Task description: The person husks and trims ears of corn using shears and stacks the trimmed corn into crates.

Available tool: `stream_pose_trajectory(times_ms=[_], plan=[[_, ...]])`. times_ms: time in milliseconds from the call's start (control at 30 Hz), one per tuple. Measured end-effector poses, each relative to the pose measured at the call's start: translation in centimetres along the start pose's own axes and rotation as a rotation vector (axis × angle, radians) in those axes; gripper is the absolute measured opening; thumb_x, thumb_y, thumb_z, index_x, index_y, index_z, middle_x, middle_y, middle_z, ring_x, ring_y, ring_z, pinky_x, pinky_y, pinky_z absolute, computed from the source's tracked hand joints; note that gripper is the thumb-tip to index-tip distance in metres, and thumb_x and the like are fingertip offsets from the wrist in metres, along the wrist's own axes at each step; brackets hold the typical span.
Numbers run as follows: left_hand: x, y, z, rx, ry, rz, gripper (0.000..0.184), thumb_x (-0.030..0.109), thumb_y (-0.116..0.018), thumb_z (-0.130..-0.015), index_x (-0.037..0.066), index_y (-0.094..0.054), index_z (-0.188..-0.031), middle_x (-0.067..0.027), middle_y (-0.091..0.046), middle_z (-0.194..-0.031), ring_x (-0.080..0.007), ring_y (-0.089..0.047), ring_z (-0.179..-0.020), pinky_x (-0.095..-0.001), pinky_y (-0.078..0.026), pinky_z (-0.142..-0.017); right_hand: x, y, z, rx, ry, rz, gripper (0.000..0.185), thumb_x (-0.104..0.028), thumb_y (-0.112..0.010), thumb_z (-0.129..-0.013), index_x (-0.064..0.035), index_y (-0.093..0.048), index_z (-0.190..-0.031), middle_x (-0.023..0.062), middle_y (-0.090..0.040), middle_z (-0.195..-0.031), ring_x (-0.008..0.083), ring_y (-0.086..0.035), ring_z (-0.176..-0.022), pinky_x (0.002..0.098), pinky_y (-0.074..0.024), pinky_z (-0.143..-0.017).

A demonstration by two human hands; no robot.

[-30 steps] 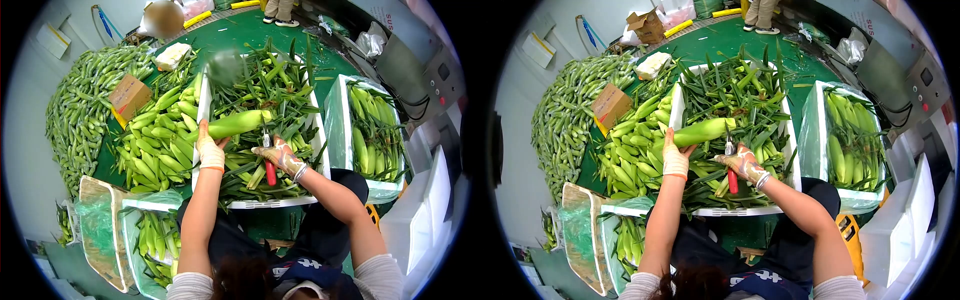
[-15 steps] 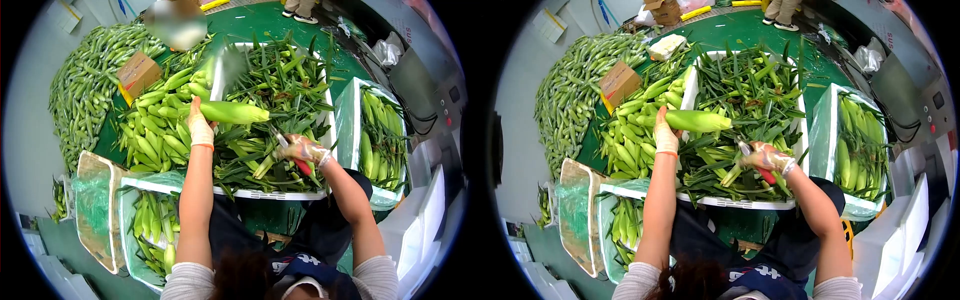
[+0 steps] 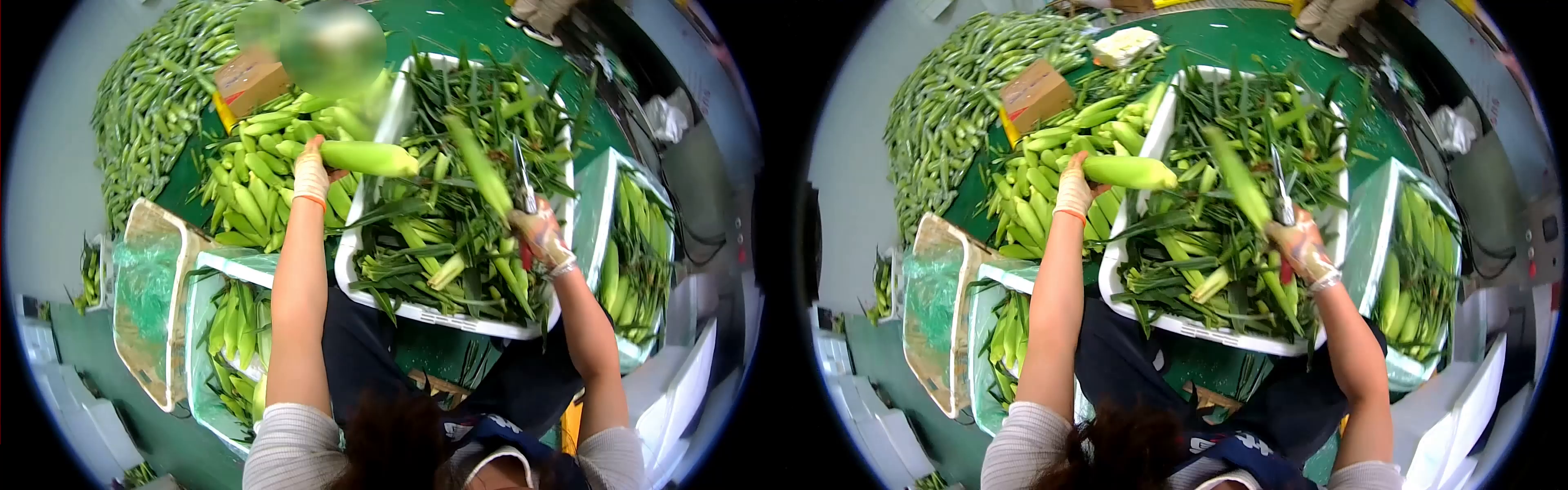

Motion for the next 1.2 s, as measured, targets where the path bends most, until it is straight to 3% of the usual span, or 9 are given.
stream_pose_trajectory(times_ms=[100, 167, 333, 433, 533, 633, 733, 933, 1200], plan=[[0.1, 4.0, -3.5, 0.214, -0.137, 0.323, 0.044, 0.047, -0.05, -0.089, 0.011, -0.052, -0.115, -0.0113, -0.063, -0.1, -0.0317, -0.063, -0.084, -0.0515, -0.053, -0.071, -0.7, 0.7, 0.6, 0.059, 0.004, 0.898, 0.063, -0.036, -0.075, -0.068, 0.0054, -0.052, -0.109, 0.0264, -0.061, -0.105, 0.0425, -0.058, -0.1, 0.0417, -0.0468, -0.087], [0.0, 6.1, -6.4, 0.079, -0.224, 0.587, 0.045, 0.043, -0.041, -0.094, 0.014, -0.045, -0.128, -0.0135, -0.047, -0.131, -0.0337, -0.047, -0.115, -0.0507, -0.047, -0.087, 0.8, 0.7, 0.6, 0.068, 0.023, 0.942, 0.066, -0.035, -0.077, -0.066, 0.0041, -0.051, -0.113, 0.0249, -0.061, -0.105, 0.0381, -0.06, -0.099, 0.041, -0.0475, -0.086], [4.6, 7.6, -8.3, -0.048, -0.296, 1.118, 0.078, 0.046, -0.045, -0.093, -0.001, -0.009, -0.145, -0.0286, -0.034, -0.14, -0.0454, -0.042, -0.122, -0.0448, -0.039, -0.103, 4.2, 0.7, 0.2, 0.064, 0.029, 0.55, 0.037, -0.015, -0.073, -0.073, -0.0018, -0.052, -0.1, 0.0077, -0.063, -0.085, 0.019, -0.059, -0.075, 0.0308, -0.0479, -0.069], [7.6, 12.8, -1.8, -0.123, -0.54, 0.387, 0.059, 0.041, -0.05, -0.092, -0.006, -0.04, -0.127, -0.0251, -0.056, -0.117, -0.0354, -0.065, -0.089, -0.0362, -0.054, -0.072, 5.4, 0.3, 0.2, 0.02, 0.005, 0.754, 0.039, -0.013, -0.072, -0.074, -0.0003, -0.051, -0.105, 0.0073, -0.061, -0.085, 0.0197, -0.058, -0.078, 0.0307, -0.0471, -0.071], [6.0, 21.4, 10.4, 0.376, -0.541, -0.386, 0.025, 0.024, -0.052, -0.091, 0.003, -0.063, -0.083, -0.0123, -0.067, -0.081, -0.0244, -0.066, -0.068, -0.0332, -0.049, -0.058, 6.4, -0.3, 0.4, -0.019, -0.004, 0.635, 0.041, -0.012, -0.071, -0.074, -0.0005, -0.05, -0.107, 0.0066, -0.06, -0.088, 0.0187, -0.057, -0.079, 0.03, -0.0471, -0.072], [-1.5, 33.8, 14.2, 0.915, -0.274, -1.139, 0.038, 0.035, -0.058, -0.079, -0.001, -0.064, -0.088, -0.0211, -0.066, -0.087, -0.0379, -0.064, -0.086, -0.0451, -0.051, -0.076, 7.1, -1.3, 0.5, -0.044, -0.017, 0.487, 0.04, -0.009, -0.066, -0.076, 0.0001, -0.051, -0.112, 0.0033, -0.058, -0.092, 0.0158, -0.055, -0.083, 0.0279, -0.0456, -0.075], [-10.3, 43.3, 14.3, 0.697, 0.097, -1.422, 0.056, 0.043, -0.06, -0.077, 0.005, -0.059, -0.118, -0.0202, -0.058, -0.121, -0.0309, -0.057, -0.112, -0.0371, -0.044, -0.096, 9.9, -1.4, -0.3, -0.09, -0.04, 0.37, 0.047, -0.013, -0.069, -0.077, 0.0005, -0.049, -0.118, 0.0076, -0.061, -0.099, 0.0188, -0.059, -0.09, 0.0306, -0.0476, -0.082], [-10.4, 43.8, 16.7, 0.258, 0.494, -1.098, 0.08, 0.053, -0.076, -0.059, 0.001, -0.06, -0.117, -0.0163, -0.064, -0.111, -0.0291, -0.063, -0.097, -0.0342, -0.048, -0.086, 8.7, -3.9, 3.9, -0.118, 0.021, 0.315, 0.041, -0.008, -0.067, -0.077, 0.0009, -0.053, -0.115, 0.0071, -0.063, -0.102, 0.0182, -0.06, -0.093, 0.0304, -0.0477, -0.085], [-4.5, 31.7, 24.5, 0.226, -0.407, -0.242, 0.058, 0.023, -0.075, -0.074, -0.007, -0.051, -0.117, -0.0095, -0.064, -0.101, -0.0151, -0.06, -0.086, -0.0291, -0.049, -0.079, 2.3, -3.6, 10.4, -0.124, 0.241, 0.664, 0.059, -0.01, -0.071, -0.07, 0.0007, -0.045, -0.122, 0.0161, -0.063, -0.103, 0.0281, -0.062, -0.09, 0.0356, -0.0498, -0.079]])
Point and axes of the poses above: each hand's wrist, its own z-axis away from the middle knuckle, its own y-axis out of the back of the hand, x = y × z, the point moved 1 cm from there along -z, towards the middle knuckle
